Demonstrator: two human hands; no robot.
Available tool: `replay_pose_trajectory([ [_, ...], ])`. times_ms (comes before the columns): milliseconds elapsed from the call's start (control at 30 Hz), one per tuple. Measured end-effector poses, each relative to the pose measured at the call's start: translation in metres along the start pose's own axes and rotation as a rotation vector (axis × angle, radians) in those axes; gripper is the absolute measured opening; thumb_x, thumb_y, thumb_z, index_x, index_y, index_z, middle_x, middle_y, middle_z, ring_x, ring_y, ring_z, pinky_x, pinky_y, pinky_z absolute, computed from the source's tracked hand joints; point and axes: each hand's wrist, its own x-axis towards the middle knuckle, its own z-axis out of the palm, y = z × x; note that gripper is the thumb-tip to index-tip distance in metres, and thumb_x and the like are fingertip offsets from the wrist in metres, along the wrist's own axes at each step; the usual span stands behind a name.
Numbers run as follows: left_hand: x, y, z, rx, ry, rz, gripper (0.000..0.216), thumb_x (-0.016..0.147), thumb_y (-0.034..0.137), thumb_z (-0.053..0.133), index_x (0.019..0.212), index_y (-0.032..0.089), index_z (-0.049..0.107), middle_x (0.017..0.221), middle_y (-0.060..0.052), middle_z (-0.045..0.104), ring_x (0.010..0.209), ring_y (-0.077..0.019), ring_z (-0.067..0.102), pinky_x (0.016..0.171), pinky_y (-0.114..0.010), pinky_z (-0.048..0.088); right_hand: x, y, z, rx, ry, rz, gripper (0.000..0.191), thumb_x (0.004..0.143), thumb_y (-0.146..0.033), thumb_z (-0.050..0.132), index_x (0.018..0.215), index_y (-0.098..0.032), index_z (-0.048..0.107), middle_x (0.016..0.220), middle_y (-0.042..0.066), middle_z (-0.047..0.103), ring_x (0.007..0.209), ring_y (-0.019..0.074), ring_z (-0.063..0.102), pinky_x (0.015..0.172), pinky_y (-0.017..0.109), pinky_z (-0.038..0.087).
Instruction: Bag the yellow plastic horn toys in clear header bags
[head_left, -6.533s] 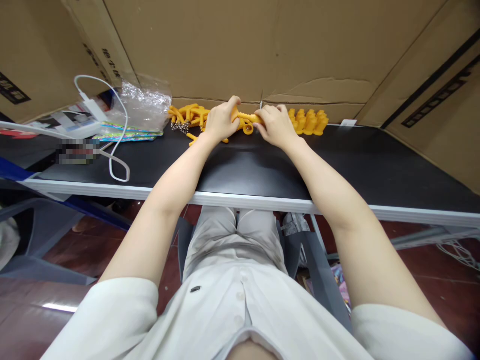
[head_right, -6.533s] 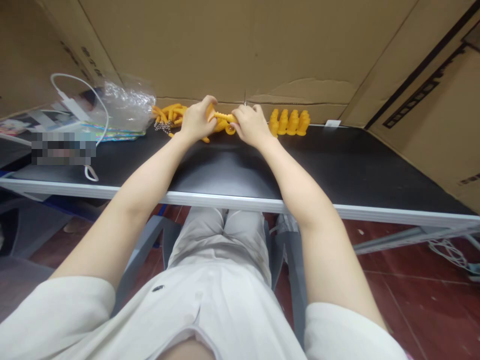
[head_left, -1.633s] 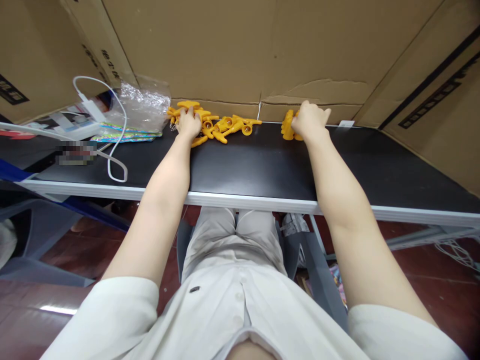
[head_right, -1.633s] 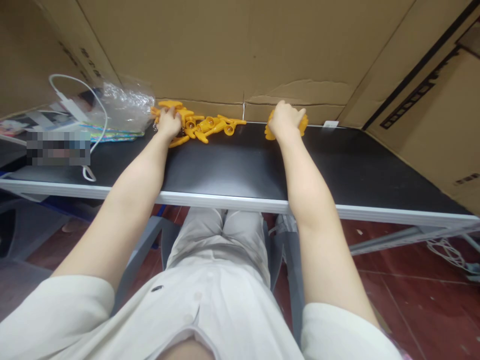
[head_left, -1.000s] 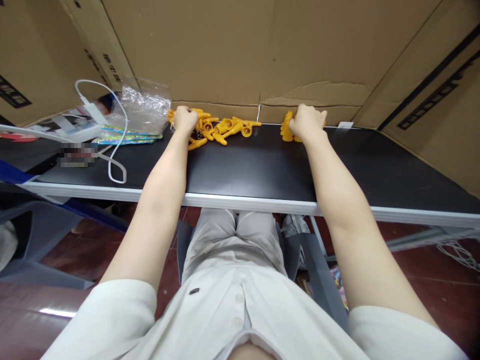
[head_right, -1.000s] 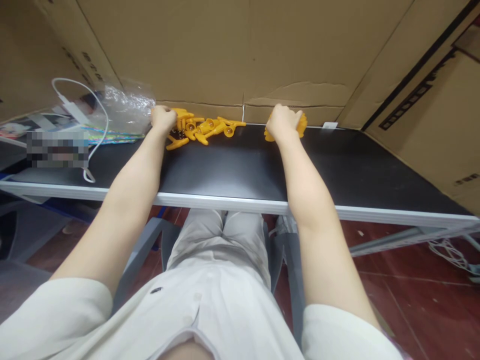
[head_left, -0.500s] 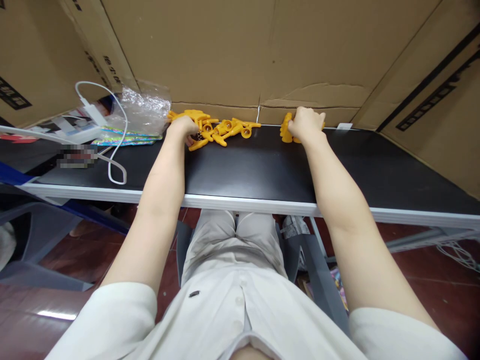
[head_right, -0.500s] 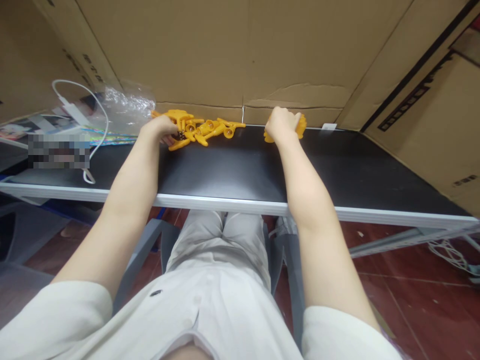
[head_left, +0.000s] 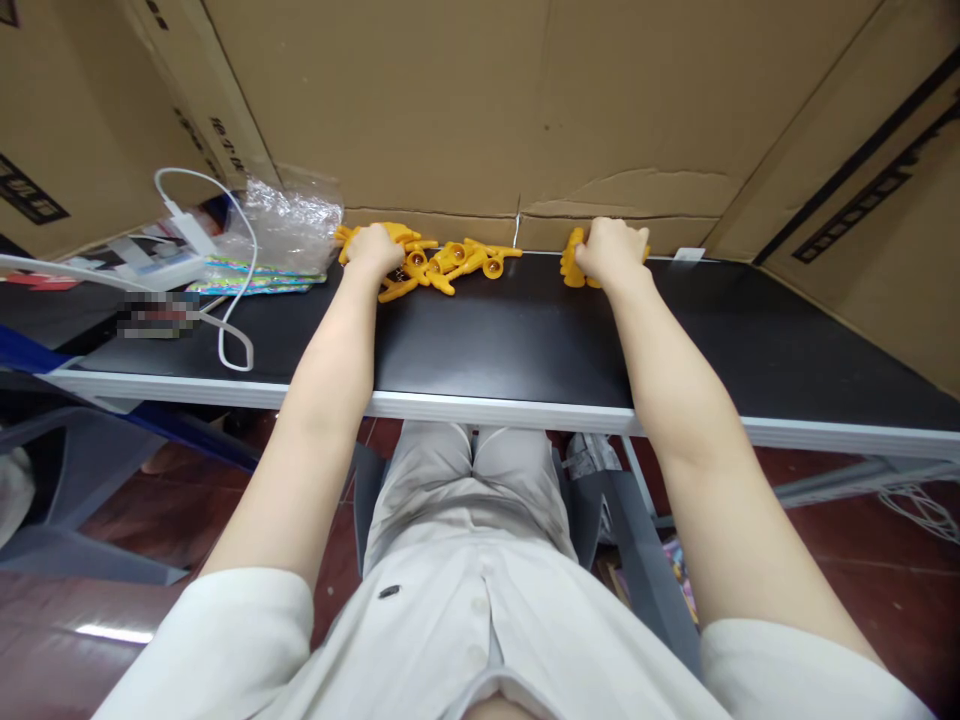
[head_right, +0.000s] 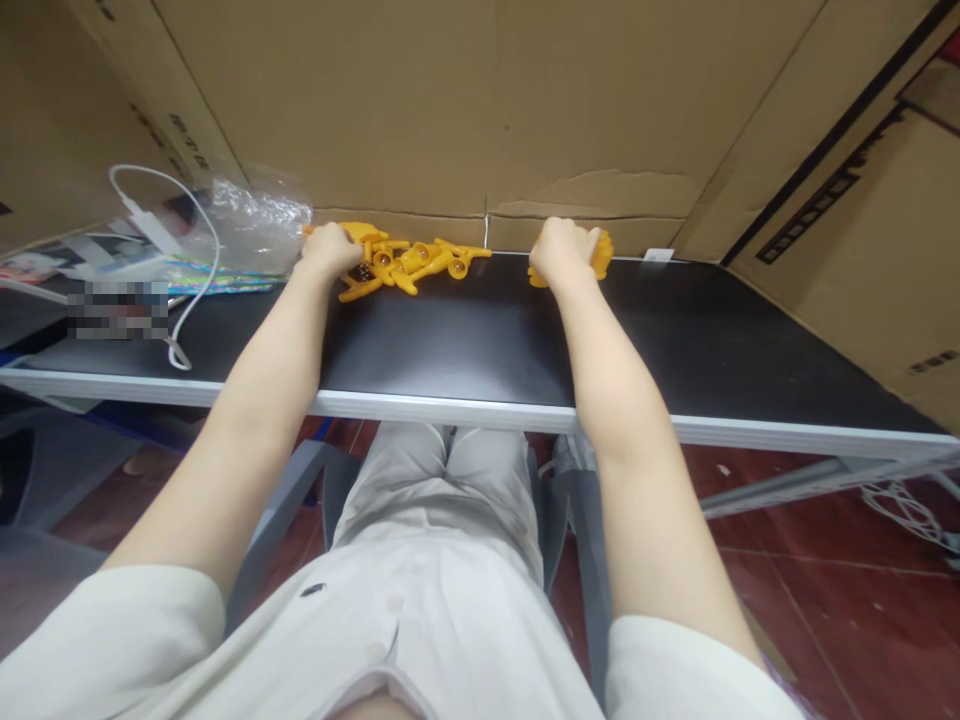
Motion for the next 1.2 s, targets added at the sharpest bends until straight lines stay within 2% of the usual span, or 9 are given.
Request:
replay_pose_trajectory([
  [100, -0.005, 0.01, 0.005, 0.028, 0.041, 0.132, 0.046, 0.087, 0.023, 0.06, 0.129, 0.014, 0.077, 0.134, -0.02, 0.076, 0.135, -0.0407, 0.066, 0.115, -0.05, 0.052, 0.004, 0.003, 0.004, 0.029, 0.0, -0.03, 0.036, 0.109, -0.036, 0.053, 0.128, -0.01, 0.069, 0.132, 0.029, 0.072, 0.138, 0.0469, 0.062, 0.12, 0.074, 0.031],
  [167, -0.007, 0.016, 0.011, 0.017, 0.009, 0.231, 0.044, 0.089, 0.021, 0.057, 0.128, 0.016, 0.077, 0.133, -0.017, 0.077, 0.133, -0.0363, 0.065, 0.115, -0.045, 0.051, 0.006, 0.004, 0.008, 0.049, -0.028, -0.095, 0.038, 0.109, -0.038, 0.054, 0.131, -0.011, 0.069, 0.135, 0.028, 0.071, 0.141, 0.0469, 0.059, 0.122, 0.074, 0.03],
  [267, -0.011, 0.024, 0.02, 0.002, -0.054, 0.359, 0.042, 0.089, 0.02, 0.055, 0.126, 0.015, 0.077, 0.132, -0.015, 0.075, 0.13, -0.0326, 0.064, 0.116, -0.04, 0.049, 0.003, -0.001, 0.019, 0.048, -0.096, -0.243, 0.043, 0.106, -0.038, 0.059, 0.139, -0.012, 0.068, 0.145, 0.026, 0.067, 0.145, 0.046, 0.057, 0.123, 0.069, 0.038],
  [400, -0.016, 0.033, 0.029, 0.012, -0.081, 0.442, 0.041, 0.089, 0.019, 0.056, 0.122, 0.015, 0.079, 0.134, -0.015, 0.074, 0.131, -0.0337, 0.064, 0.118, -0.04, 0.048, -0.005, -0.021, 0.042, 0.082, -0.176, -0.457, 0.059, 0.103, -0.039, 0.06, 0.158, -0.017, 0.058, 0.165, 0.021, 0.052, 0.152, 0.0419, 0.053, 0.123, 0.063, 0.045],
  [567, -0.019, 0.039, 0.03, 0.039, -0.11, 0.475, 0.041, 0.088, 0.018, 0.059, 0.123, 0.016, 0.081, 0.132, -0.014, 0.076, 0.133, -0.0352, 0.064, 0.12, -0.041, 0.048, -0.008, -0.039, 0.063, 0.145, -0.256, -0.556, 0.071, 0.103, -0.036, 0.056, 0.172, -0.027, 0.041, 0.181, 0.011, 0.03, 0.165, 0.042, 0.035, 0.125, 0.075, 0.037],
  [700, -0.016, 0.037, 0.03, 0.042, -0.145, 0.456, 0.054, 0.082, 0.011, 0.067, 0.135, 0.014, 0.076, 0.144, -0.015, 0.071, 0.141, -0.0357, 0.061, 0.124, -0.04, 0.045, -0.003, -0.041, 0.07, 0.166, -0.274, -0.597, 0.076, 0.1, -0.027, 0.052, 0.174, -0.024, 0.039, 0.179, 0.011, 0.034, 0.166, 0.0387, 0.034, 0.131, 0.071, 0.03],
  [800, -0.011, 0.032, 0.034, 0.126, -0.187, 0.429, 0.068, 0.078, 0.009, 0.071, 0.145, 0.018, 0.069, 0.153, -0.015, 0.066, 0.146, -0.0368, 0.059, 0.125, -0.042, 0.045, 0.0, -0.042, 0.074, 0.156, -0.279, -0.588, 0.076, 0.1, -0.029, 0.053, 0.174, -0.019, 0.04, 0.177, 0.014, 0.037, 0.165, 0.0386, 0.036, 0.132, 0.068, 0.03],
  [1000, -0.009, 0.029, 0.037, 0.146, -0.246, 0.443, 0.081, 0.075, 0.012, 0.073, 0.155, 0.021, 0.061, 0.155, -0.012, 0.064, 0.145, -0.0336, 0.06, 0.122, -0.034, 0.047, 0.002, -0.039, 0.077, 0.16, -0.207, -0.59, 0.069, 0.103, -0.047, 0.058, 0.168, -0.025, 0.048, 0.168, 0.018, 0.049, 0.157, 0.0447, 0.043, 0.123, 0.072, 0.04],
  [1200, -0.017, 0.036, 0.036, 0.158, -0.237, 0.504, 0.078, 0.08, 0.01, 0.068, 0.158, 0.013, 0.059, 0.156, -0.016, 0.064, 0.143, -0.0361, 0.062, 0.122, -0.036, 0.047, -0.004, -0.037, 0.073, 0.098, -0.189, -0.548, 0.059, 0.104, -0.042, 0.056, 0.16, -0.021, 0.051, 0.16, 0.023, 0.051, 0.15, 0.0448, 0.049, 0.114, 0.067, 0.05],
])
